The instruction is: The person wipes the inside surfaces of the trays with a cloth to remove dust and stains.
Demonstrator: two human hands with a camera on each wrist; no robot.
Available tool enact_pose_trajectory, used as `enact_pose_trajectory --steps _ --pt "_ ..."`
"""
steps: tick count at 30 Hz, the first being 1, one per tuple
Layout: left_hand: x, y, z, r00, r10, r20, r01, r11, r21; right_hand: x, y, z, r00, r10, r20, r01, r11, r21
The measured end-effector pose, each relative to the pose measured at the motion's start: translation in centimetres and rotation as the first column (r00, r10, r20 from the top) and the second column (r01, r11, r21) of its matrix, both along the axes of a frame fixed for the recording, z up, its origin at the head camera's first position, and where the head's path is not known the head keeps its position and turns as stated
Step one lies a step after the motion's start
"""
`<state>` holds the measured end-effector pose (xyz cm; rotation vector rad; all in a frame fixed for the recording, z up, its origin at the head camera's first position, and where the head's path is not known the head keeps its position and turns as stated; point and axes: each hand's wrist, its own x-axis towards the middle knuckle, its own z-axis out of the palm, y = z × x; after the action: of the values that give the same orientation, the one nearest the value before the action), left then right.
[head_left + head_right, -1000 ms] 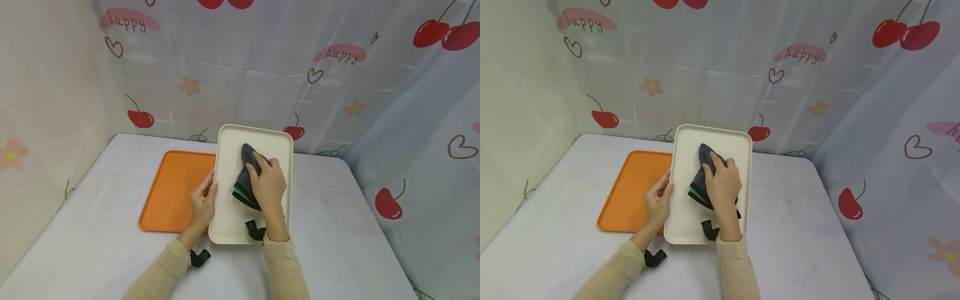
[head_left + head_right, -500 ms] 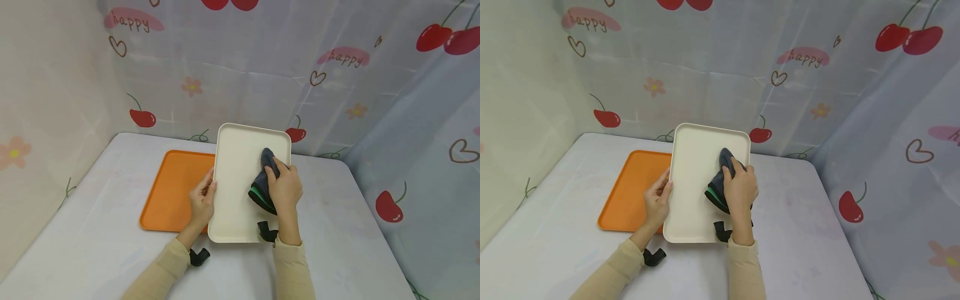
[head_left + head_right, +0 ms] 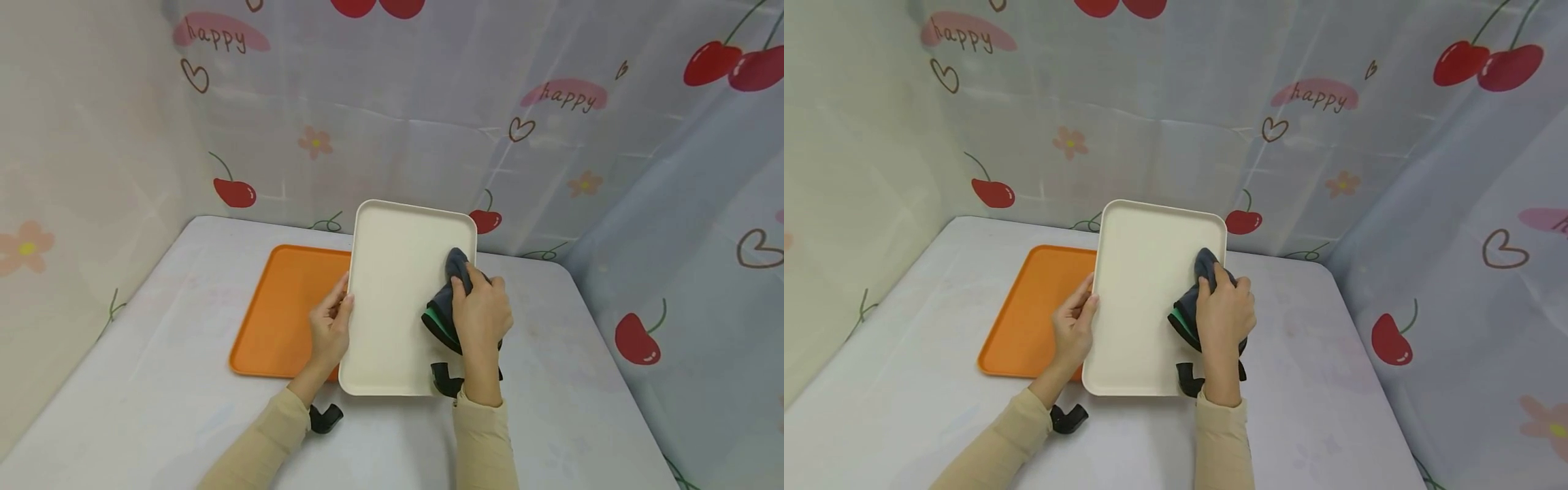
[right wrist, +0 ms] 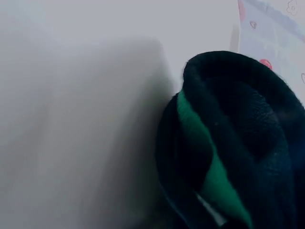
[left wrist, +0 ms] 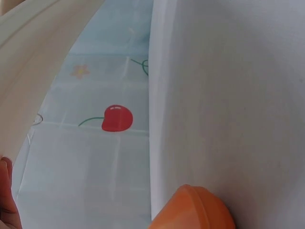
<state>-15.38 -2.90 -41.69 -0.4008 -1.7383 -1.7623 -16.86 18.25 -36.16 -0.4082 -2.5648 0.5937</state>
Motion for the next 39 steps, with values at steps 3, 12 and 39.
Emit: enact_pose_trajectory --steps 3,12,39 --pt "-0.1 -0.1 0.1 1.0 0.002 0.003 -0.002 1.0 0.005 0.0 0.2 0.1 1.0 -0.017 -0.005 0.018 1.0 0.015" --pt "-0.3 -0.2 -0.1 0.999 -0.013 0.053 0.011 0.999 0.031 0.0 0.3 0.0 1.0 -0.011 -0.01 0.012 1.0 0.024" --pt "-0.3 -0.3 -0.6 0.998 -0.031 0.049 0.029 0.999 0.041 0.6 -2.3 -0.6 0.995 0.07 -0.077 -0.065 0.995 0.071"
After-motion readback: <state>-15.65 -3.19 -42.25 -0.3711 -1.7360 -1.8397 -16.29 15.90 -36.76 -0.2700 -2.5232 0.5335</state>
